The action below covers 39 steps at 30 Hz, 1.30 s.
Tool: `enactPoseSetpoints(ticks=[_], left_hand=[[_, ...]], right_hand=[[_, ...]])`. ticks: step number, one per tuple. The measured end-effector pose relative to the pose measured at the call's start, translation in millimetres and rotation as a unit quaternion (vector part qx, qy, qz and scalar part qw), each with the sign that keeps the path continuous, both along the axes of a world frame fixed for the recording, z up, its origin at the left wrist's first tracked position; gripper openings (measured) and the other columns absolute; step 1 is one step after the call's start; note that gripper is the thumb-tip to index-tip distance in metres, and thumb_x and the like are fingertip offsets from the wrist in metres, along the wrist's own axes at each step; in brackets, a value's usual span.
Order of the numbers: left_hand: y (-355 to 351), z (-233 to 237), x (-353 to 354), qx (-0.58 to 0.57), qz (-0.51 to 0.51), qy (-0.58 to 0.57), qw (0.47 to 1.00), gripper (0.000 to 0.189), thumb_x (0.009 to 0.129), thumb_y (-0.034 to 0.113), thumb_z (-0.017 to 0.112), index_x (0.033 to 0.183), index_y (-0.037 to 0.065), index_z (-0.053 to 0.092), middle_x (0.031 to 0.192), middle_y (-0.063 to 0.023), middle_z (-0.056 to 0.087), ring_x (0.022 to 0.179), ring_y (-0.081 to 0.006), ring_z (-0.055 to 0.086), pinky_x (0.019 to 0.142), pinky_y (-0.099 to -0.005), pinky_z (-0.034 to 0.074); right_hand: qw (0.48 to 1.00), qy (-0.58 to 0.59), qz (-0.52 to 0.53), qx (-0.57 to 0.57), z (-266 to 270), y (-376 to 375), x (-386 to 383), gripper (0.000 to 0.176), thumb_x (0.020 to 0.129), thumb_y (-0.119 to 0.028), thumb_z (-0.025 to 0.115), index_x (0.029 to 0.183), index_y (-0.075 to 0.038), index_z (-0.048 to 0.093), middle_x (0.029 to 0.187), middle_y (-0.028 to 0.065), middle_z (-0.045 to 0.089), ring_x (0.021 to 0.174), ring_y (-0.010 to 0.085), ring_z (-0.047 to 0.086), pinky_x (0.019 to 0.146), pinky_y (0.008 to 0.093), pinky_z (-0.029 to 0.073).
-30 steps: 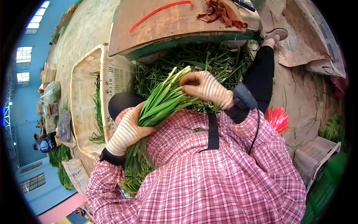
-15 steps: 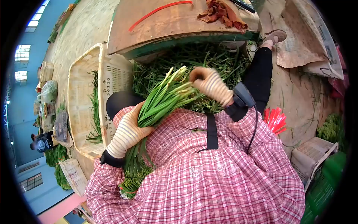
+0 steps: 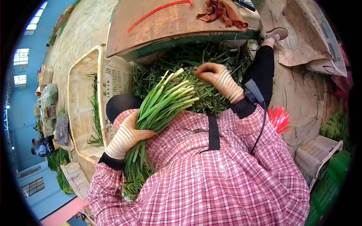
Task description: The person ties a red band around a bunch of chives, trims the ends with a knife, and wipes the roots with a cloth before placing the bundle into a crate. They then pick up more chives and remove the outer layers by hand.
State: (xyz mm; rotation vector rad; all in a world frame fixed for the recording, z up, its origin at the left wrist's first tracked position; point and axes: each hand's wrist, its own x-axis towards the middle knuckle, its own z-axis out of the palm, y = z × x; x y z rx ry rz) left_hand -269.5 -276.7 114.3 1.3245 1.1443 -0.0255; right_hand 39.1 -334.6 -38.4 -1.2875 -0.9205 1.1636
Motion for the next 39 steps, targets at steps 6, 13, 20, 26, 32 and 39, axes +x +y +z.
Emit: enactPoseSetpoints(ticks=[6, 13, 20, 26, 32, 39], left_hand=[[-1.7, 9.5, 7.5, -0.054, 0.028, -0.001, 0.998, 0.073, 0.074, -0.008, 0.071, 0.143, 0.0, 0.048, 0.123, -0.0079, 0.064, 0.108, -0.0175, 0.062, 0.095, -0.0292, 0.05], [-2.8, 7.3, -1.7, -0.097, 0.087, 0.002, 0.992, 0.067, 0.077, -0.007, 0.068, 0.141, 0.004, 0.051, 0.105, -0.006, 0.066, 0.075, -0.0134, 0.062, 0.064, -0.026, 0.052], [-5.5, 6.4, 1.0, -0.121, 0.122, -0.03, 0.985, 0.062, 0.08, -0.005, 0.068, 0.139, 0.004, 0.051, 0.1, -0.0051, 0.065, 0.07, -0.0127, 0.06, 0.061, -0.0245, 0.051], [-3.8, -2.9, 2.5, -0.125, 0.133, -0.03, 0.983, 0.057, 0.082, -0.002, 0.069, 0.135, 0.005, 0.051, 0.093, -0.0047, 0.063, 0.063, -0.0127, 0.057, 0.056, -0.0248, 0.049], [-4.6, -3.5, -5.2, -0.19, 0.176, -0.087, 0.962, 0.049, 0.083, 0.0, 0.066, 0.13, 0.007, 0.055, 0.095, -0.004, 0.063, 0.058, -0.0109, 0.051, 0.052, -0.0235, 0.044], [-5.3, -5.7, -17.1, -0.208, 0.215, -0.116, 0.947, 0.051, 0.084, 0.0, 0.064, 0.132, 0.006, 0.053, 0.103, -0.0045, 0.063, 0.057, -0.0104, 0.049, 0.051, -0.0232, 0.042]], right_hand=[[0.982, -0.027, 0.186, -0.016, 35.4, -4.2, -15.6, 0.031, 0.077, -0.013, 0.08, 0.102, 0.002, 0.071, 0.089, 0.0047, 0.071, 0.084, 0.0118, 0.064, 0.076, 0.028, 0.052], [0.996, 0.023, 0.075, -0.039, 11.0, -22.5, 11.3, 0.029, 0.084, -0.015, 0.076, 0.107, 0.004, 0.072, 0.088, 0.0093, 0.074, 0.083, 0.0151, 0.068, 0.079, 0.0298, 0.055], [0.999, -0.012, 0.014, -0.038, 3.6, -6.9, 12.7, 0.025, 0.084, -0.017, 0.077, 0.102, 0.0, 0.076, 0.085, 0.0058, 0.075, 0.073, 0.0109, 0.067, 0.068, 0.0282, 0.055], [0.987, -0.069, 0.146, -0.019, 19.1, -6.1, -31.5, 0.04, 0.086, -0.029, 0.076, 0.113, 0.0, 0.073, 0.093, 0.0102, 0.074, 0.091, 0.0188, 0.068, 0.084, 0.0305, 0.053], [0.989, 0.1, 0.088, -0.063, 18.8, -1.8, -18.5, 0.026, 0.083, -0.019, 0.077, 0.098, 0.002, 0.073, 0.082, 0.0068, 0.073, 0.066, 0.0109, 0.064, 0.059, 0.0251, 0.05], [0.994, 0.095, -0.008, 0.049, 8.0, 2.8, 2.0, 0.03, 0.09, -0.017, 0.072, 0.113, 0.003, 0.069, 0.092, 0.0089, 0.074, 0.077, 0.0111, 0.067, 0.068, 0.0262, 0.054]])
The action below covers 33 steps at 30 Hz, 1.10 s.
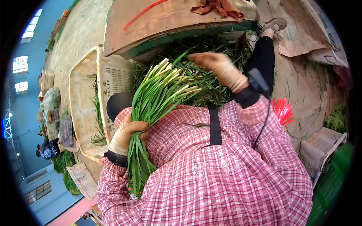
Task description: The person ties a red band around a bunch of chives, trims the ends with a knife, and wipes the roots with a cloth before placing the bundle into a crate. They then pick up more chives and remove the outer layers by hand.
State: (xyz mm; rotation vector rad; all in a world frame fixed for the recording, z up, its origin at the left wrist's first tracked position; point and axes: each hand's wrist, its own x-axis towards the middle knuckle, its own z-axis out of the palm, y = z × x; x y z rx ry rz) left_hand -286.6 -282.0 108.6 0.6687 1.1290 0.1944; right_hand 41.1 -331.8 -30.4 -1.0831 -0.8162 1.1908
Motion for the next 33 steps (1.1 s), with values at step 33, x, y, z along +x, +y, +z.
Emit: enactPoseSetpoints(ticks=[33], left_hand=[[-4.3, 1.0, 3.1, 0.048, -0.017, -0.015, 0.999, 0.053, 0.081, 0.005, 0.072, 0.131, 0.006, 0.056, 0.096, -0.0031, 0.063, 0.059, -0.0089, 0.05, 0.052, -0.0221, 0.041]], right_hand=[[0.689, -0.671, 0.274, 0.008, 1.2, -0.3, -17.8, 0.018, 0.086, -0.025, 0.07, 0.093, -0.008, 0.07, 0.079, 0.0125, 0.071, 0.077, 0.029, 0.071, 0.074, 0.0429, 0.056]])
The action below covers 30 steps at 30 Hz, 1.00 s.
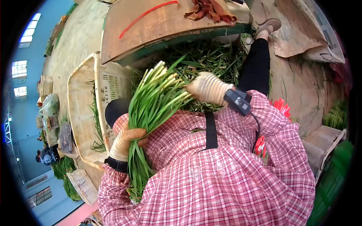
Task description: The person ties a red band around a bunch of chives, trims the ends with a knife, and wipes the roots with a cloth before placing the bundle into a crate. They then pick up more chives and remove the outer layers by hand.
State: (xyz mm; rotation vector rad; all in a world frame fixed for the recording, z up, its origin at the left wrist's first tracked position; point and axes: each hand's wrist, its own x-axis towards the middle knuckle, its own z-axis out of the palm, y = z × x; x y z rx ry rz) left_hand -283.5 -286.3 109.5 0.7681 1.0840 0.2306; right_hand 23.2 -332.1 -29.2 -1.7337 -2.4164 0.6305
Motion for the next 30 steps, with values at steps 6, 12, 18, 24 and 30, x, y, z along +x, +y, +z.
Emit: enactPoseSetpoints(ticks=[6, 12, 18, 24, 30], left_hand=[[-3.0, 7.4, -7.1, -0.002, -0.031, 0.017, 0.999, 0.065, 0.078, 0.003, 0.074, 0.138, 0.005, 0.05, 0.096, -0.0039, 0.064, 0.059, -0.0098, 0.051, 0.049, -0.0223, 0.04], [-2.2, 29.6, 6.4, 0.03, -0.086, 0.041, 0.995, 0.07, 0.078, -0.006, 0.073, 0.143, 0.003, 0.048, 0.096, -0.0047, 0.064, 0.065, -0.0112, 0.057, 0.055, -0.0238, 0.047], [5.0, 34.4, -3.5, 0.168, -0.19, 0.064, 0.965, 0.074, 0.077, -0.007, 0.074, 0.145, 0.001, 0.046, 0.125, -0.0058, 0.064, 0.116, -0.0192, 0.058, 0.103, -0.0313, 0.045], [10.7, 37.2, 17.9, 0.203, -0.287, 0.098, 0.931, 0.076, 0.068, -0.005, 0.08, 0.139, -0.001, 0.053, 0.119, -0.0053, 0.066, 0.11, -0.017, 0.061, 0.099, -0.032, 0.048], [14.8, 29.1, -2.6, 0.019, -0.284, 0.046, 0.958, 0.085, 0.076, -0.01, 0.078, 0.151, -0.002, 0.039, 0.137, -0.0101, 0.06, 0.123, -0.0178, 0.057, 0.106, -0.0301, 0.045]], right_hand=[[0.977, 0.111, -0.13, 0.126, -24.7, 8.2, 80.6, 0.047, 0.085, -0.005, 0.068, 0.132, -0.003, 0.06, 0.129, 0.0242, 0.062, 0.112, 0.0392, 0.065, 0.091, 0.042, 0.055], [0.997, 0.07, -0.034, -0.009, -8.5, 61.3, 8.2, 0.036, 0.083, -0.023, 0.072, 0.117, -0.009, 0.072, 0.103, 0.0207, 0.073, 0.1, 0.0385, 0.069, 0.089, 0.0465, 0.056], [0.955, -0.084, -0.154, 0.238, 24.5, 47.4, 59.4, 0.039, 0.08, -0.032, 0.075, 0.111, -0.007, 0.073, 0.105, 0.0184, 0.072, 0.091, 0.0344, 0.07, 0.079, 0.0486, 0.057], [0.932, 0.338, 0.133, -0.012, 71.7, 55.8, -3.5, 0.034, 0.092, -0.037, 0.067, 0.098, -0.005, 0.074, 0.085, 0.0166, 0.071, 0.081, 0.0351, 0.068, 0.072, 0.044, 0.054], [0.94, 0.053, 0.238, 0.24, 86.9, 20.8, -5.8, 0.028, 0.085, -0.038, 0.069, 0.075, -0.013, 0.065, 0.07, 0.0015, 0.064, 0.075, 0.022, 0.062, 0.073, 0.0377, 0.047]])
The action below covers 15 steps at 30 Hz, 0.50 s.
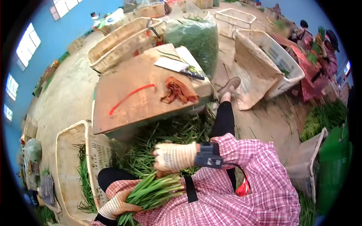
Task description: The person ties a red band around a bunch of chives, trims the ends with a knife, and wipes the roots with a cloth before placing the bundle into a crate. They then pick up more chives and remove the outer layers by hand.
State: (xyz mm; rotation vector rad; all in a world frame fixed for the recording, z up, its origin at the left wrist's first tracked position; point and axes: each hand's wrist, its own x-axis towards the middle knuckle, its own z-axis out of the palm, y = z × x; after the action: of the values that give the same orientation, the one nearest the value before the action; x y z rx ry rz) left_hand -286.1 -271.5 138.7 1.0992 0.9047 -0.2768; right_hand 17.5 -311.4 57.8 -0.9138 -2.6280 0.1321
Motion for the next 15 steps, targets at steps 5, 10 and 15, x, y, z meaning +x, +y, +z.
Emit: enactPoseSetpoints(ticks=[5, 10, 15], left_hand=[[1.9, 14.7, -0.8, 0.011, -0.013, -0.023, 1.0, 0.091, 0.07, -0.001, 0.086, 0.15, 0.002, 0.042, 0.14, -0.0073, 0.055, 0.132, -0.0201, 0.048, 0.112, -0.0338, 0.038], [13.4, 4.3, -14.0, 0.197, -0.013, -0.04, 0.979, 0.064, 0.07, 0.005, 0.083, 0.13, -0.001, 0.059, 0.119, -0.0099, 0.067, 0.109, -0.0209, 0.062, 0.098, -0.0331, 0.049], [14.6, 18.2, 8.5, 0.165, -0.116, 0.044, 0.979, 0.058, 0.072, 0.001, 0.081, 0.127, -0.001, 0.063, 0.113, -0.0066, 0.072, 0.103, -0.0154, 0.064, 0.094, -0.0349, 0.051]], right_hand=[[0.996, -0.05, -0.077, -0.011, 15.9, -15.3, 43.2, 0.016, 0.081, -0.024, 0.069, 0.073, -0.01, 0.065, 0.069, 0.0067, 0.065, 0.075, 0.027, 0.066, 0.071, 0.0413, 0.051], [0.967, 0.208, -0.142, 0.031, 0.0, 5.1, 89.9, 0.026, 0.087, -0.021, 0.068, 0.11, -0.009, 0.074, 0.108, 0.0187, 0.071, 0.101, 0.0314, 0.07, 0.084, 0.0399, 0.056], [0.802, 0.178, -0.076, -0.565, 32.8, 1.9, 10.8, 0.036, 0.092, -0.022, 0.068, 0.124, -0.005, 0.065, 0.131, 0.0144, 0.063, 0.111, 0.0187, 0.063, 0.089, 0.0337, 0.051]])
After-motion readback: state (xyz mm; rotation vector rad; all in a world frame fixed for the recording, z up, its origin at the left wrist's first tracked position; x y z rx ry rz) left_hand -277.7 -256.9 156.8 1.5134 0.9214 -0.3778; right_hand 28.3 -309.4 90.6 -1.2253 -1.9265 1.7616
